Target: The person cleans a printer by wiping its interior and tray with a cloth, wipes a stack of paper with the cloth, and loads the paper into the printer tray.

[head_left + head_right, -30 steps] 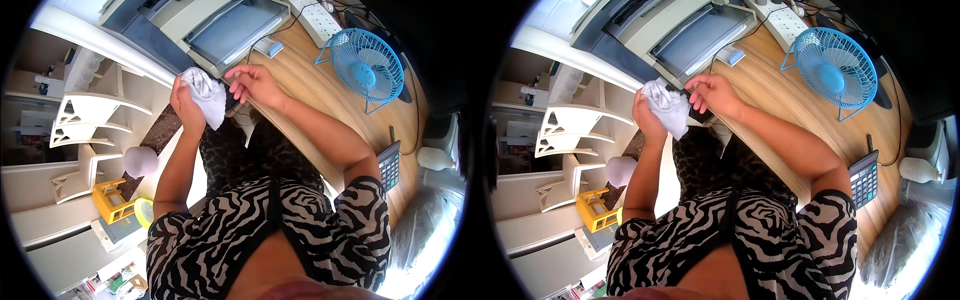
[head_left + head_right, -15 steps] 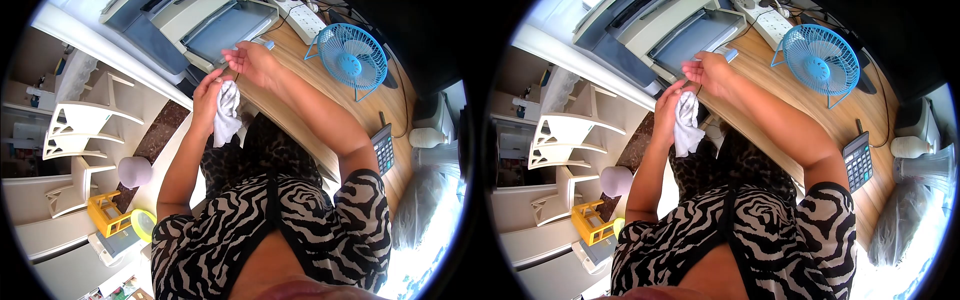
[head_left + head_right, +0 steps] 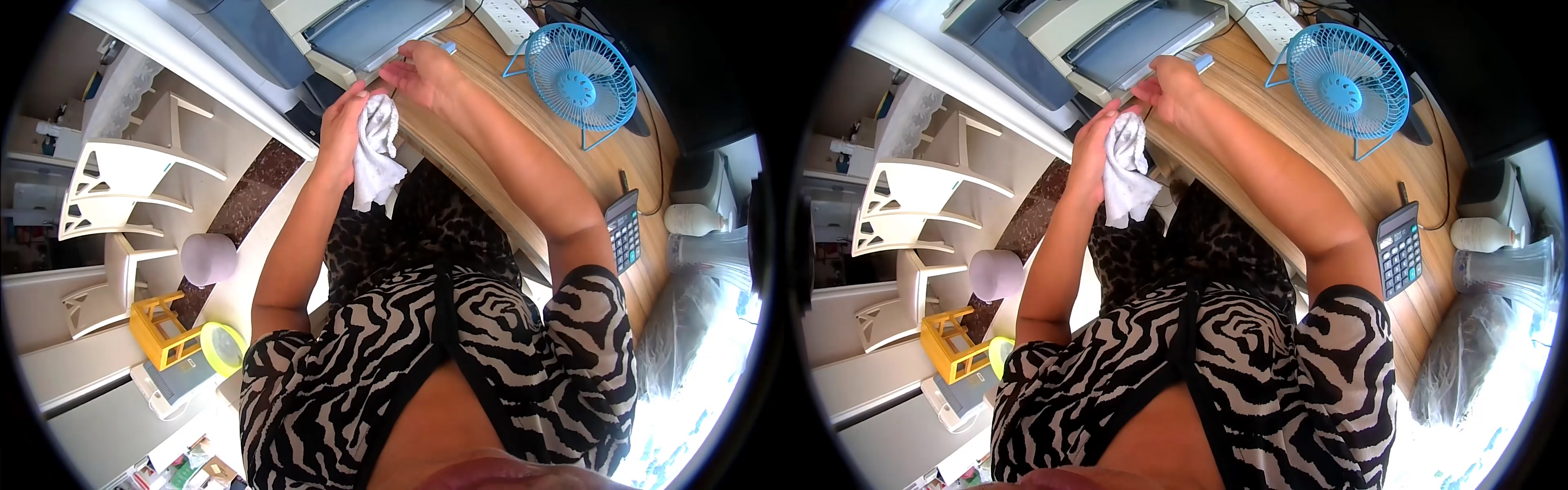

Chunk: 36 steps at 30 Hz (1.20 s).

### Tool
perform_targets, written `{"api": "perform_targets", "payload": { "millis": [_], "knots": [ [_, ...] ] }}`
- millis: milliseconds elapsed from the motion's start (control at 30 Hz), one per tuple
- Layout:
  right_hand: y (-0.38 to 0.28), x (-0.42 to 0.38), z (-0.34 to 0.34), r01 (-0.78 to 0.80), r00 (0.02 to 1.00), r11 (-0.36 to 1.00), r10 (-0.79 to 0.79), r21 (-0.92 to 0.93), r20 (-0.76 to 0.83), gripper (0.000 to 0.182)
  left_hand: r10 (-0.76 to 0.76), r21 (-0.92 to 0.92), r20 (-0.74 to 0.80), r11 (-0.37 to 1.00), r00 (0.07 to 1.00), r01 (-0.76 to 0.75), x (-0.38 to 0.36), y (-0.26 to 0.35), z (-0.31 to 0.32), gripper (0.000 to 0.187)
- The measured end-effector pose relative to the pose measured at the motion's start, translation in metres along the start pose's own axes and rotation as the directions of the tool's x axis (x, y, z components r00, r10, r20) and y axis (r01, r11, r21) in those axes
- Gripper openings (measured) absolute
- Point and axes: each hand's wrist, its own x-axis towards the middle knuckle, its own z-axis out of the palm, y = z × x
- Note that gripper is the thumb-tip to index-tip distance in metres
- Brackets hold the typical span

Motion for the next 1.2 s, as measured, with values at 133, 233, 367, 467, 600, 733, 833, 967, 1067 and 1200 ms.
{"api": "perform_targets", "payload": {
  "millis": [133,233,367,467,600,733,833,967,1067,1200],
  "knots": [
    [-0.002,0.01,0.001,0.008,1.0,1.0,-0.008,-0.03,0.008,0.02,-0.008,-0.009,0.014,1.0,1.0,0.008,-0.001,-0.001,0.0,0.054],
    [-0.006,0.004,0.007,0.002,1.0,1.0,-0.002,-0.016,-0.009,0.02,-0.023,-0.019,0.026,1.0,0.999,0.023,-0.001,-0.003,0.0,0.053],
    [-0.008,0.006,0.014,-0.023,0.996,0.999,0.021,-0.022,-0.089,0.02,-0.02,-0.039,0.037,0.999,0.999,0.021,0.0,-0.004,-0.002,0.05],
    [-0.008,0.015,0.013,-0.049,0.999,0.999,0.049,-0.019,-0.024,0.02,-0.027,-0.06,0.039,0.998,0.999,0.03,-0.001,-0.005,-0.003,0.048],
    [0.003,0.029,0.015,0.034,0.998,0.998,-0.031,0.056,-0.058,0.022,-0.028,-0.061,0.042,0.998,0.999,0.031,0.001,-0.007,-0.01,0.044],
    [0.011,0.032,0.015,0.111,0.992,0.993,-0.114,-0.042,-0.057,0.024,-0.031,-0.054,0.043,0.998,0.999,0.034,-0.001,-0.006,-0.012,0.042],
    [0.015,0.028,0.014,0.12,0.992,0.992,-0.118,0.05,-0.046,0.029,-0.03,-0.055,0.05,0.998,0.998,0.033,-0.001,-0.006,-0.012,0.042],
    [0.028,0.027,0.008,0.198,0.98,0.978,-0.199,0.07,0.005,0.036,-0.04,-0.064,0.052,0.997,0.998,0.044,-0.002,-0.009,-0.015,0.041],
    [0.027,0.023,0.011,0.222,0.975,0.975,-0.222,0.004,-0.015,0.039,-0.038,-0.055,0.054,0.998,0.998,0.041,-0.002,-0.011,-0.018,0.04],
    [0.022,0.019,0.009,0.172,0.985,0.985,-0.172,0.001,0.007,0.036,-0.049,-0.049,0.054,0.997,0.997,0.052,-0.003,-0.012,-0.018,0.04]
  ]
}}
